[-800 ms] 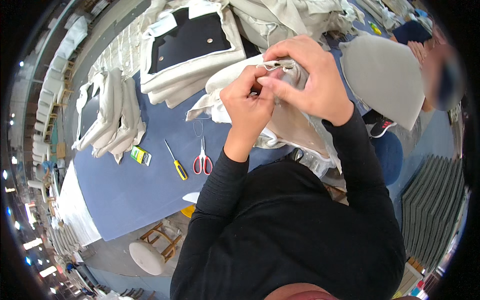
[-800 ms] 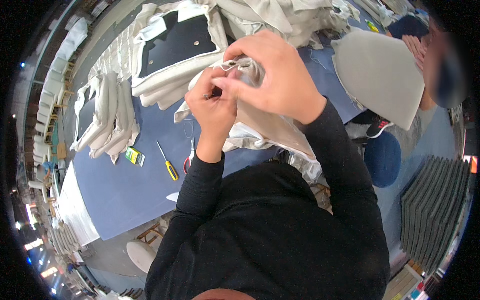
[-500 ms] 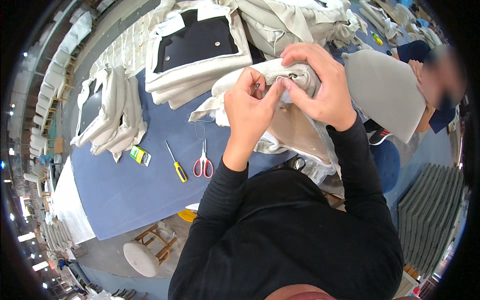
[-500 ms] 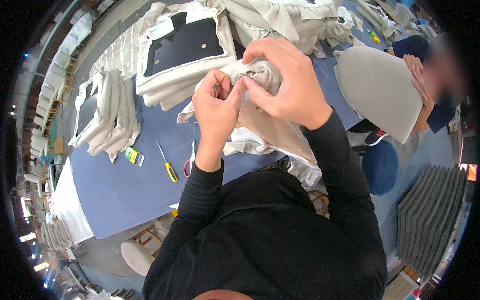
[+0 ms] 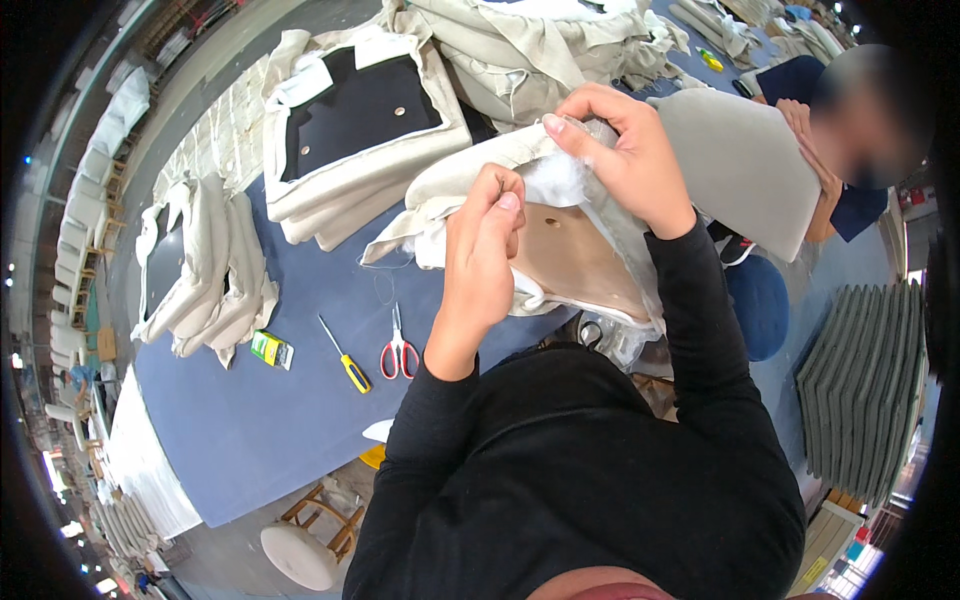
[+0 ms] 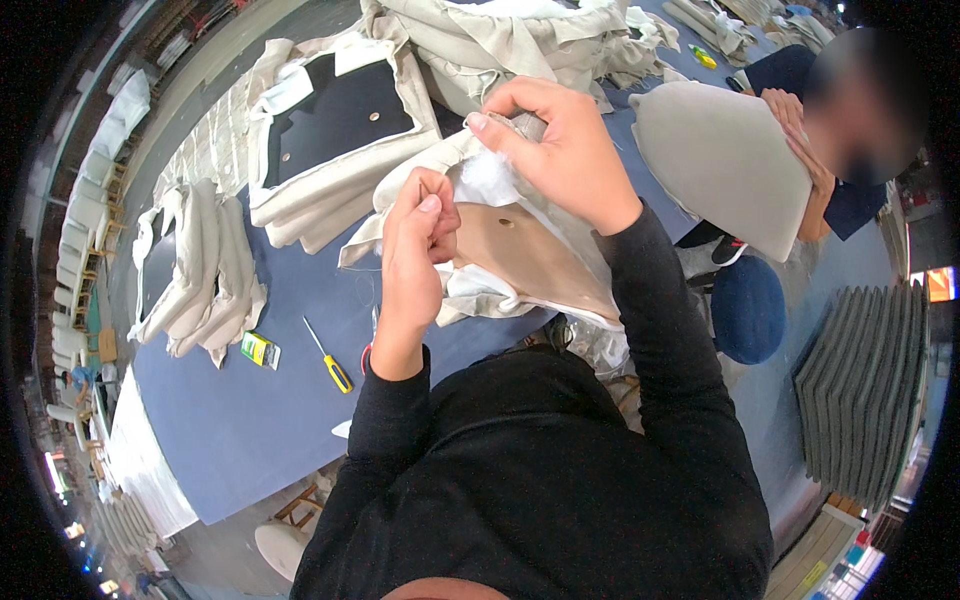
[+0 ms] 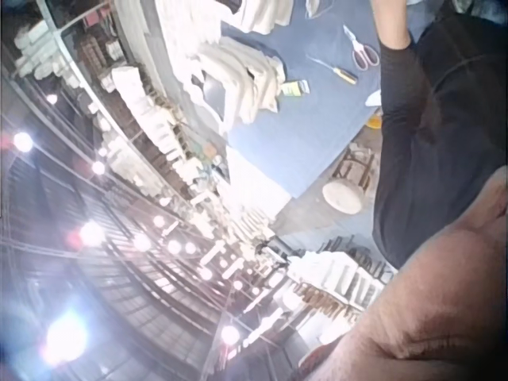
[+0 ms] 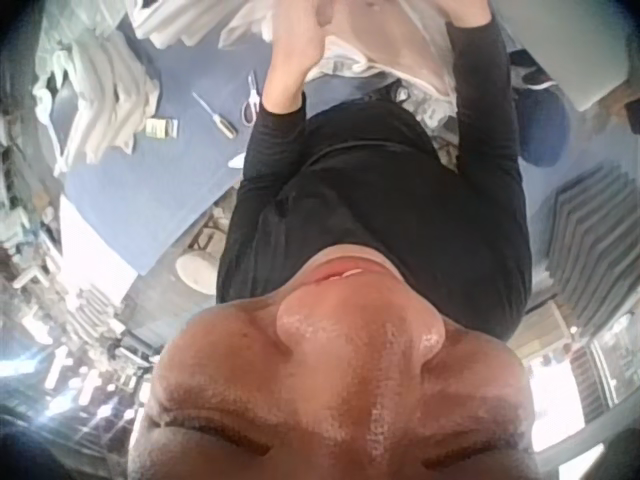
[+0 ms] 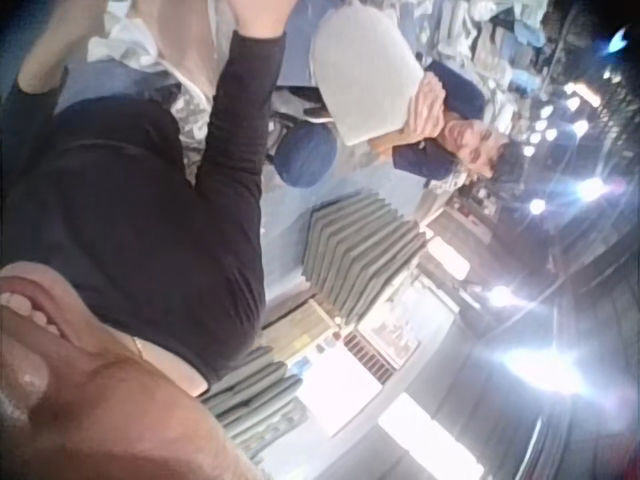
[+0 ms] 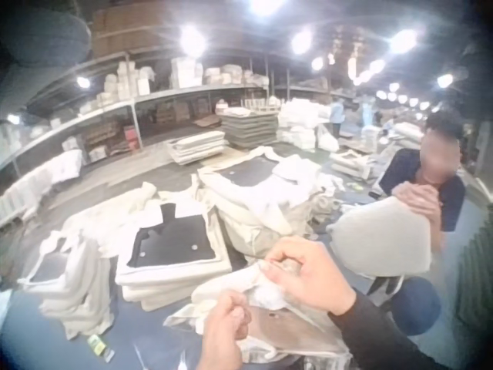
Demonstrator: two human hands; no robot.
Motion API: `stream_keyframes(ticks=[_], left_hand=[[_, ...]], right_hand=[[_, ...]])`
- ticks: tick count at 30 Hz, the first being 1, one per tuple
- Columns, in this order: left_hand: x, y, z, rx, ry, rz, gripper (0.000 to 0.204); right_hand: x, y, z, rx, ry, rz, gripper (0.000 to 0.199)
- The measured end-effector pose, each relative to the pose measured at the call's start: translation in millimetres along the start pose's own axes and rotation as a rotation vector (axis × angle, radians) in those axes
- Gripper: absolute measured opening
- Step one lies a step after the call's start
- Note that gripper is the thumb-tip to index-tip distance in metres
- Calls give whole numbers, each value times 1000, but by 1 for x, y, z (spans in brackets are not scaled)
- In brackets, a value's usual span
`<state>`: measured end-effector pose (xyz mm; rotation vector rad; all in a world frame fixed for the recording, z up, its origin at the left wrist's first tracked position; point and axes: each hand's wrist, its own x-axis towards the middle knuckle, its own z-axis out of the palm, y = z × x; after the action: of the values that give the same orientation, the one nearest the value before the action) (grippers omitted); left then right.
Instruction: The person stuffs a beige fabric cushion cover with white poly-fil batting using a metal tool to push the material inside. After filling the cushion, the person uses a staple gun to secure the fabric edges to the cushion base.
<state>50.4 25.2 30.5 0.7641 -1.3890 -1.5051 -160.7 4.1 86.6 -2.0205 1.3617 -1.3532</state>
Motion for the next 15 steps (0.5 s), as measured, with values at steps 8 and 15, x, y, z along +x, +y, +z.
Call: stream_keyframes(ticks=[8,15], left_hand=[[-11,15,12,488,97,105,31],[-8,0,19,304,145,219,28]], right_hand=[[-8,12,-2,-74,13,-116,14],[-5,20,-13,-81,-45,-261,18]])
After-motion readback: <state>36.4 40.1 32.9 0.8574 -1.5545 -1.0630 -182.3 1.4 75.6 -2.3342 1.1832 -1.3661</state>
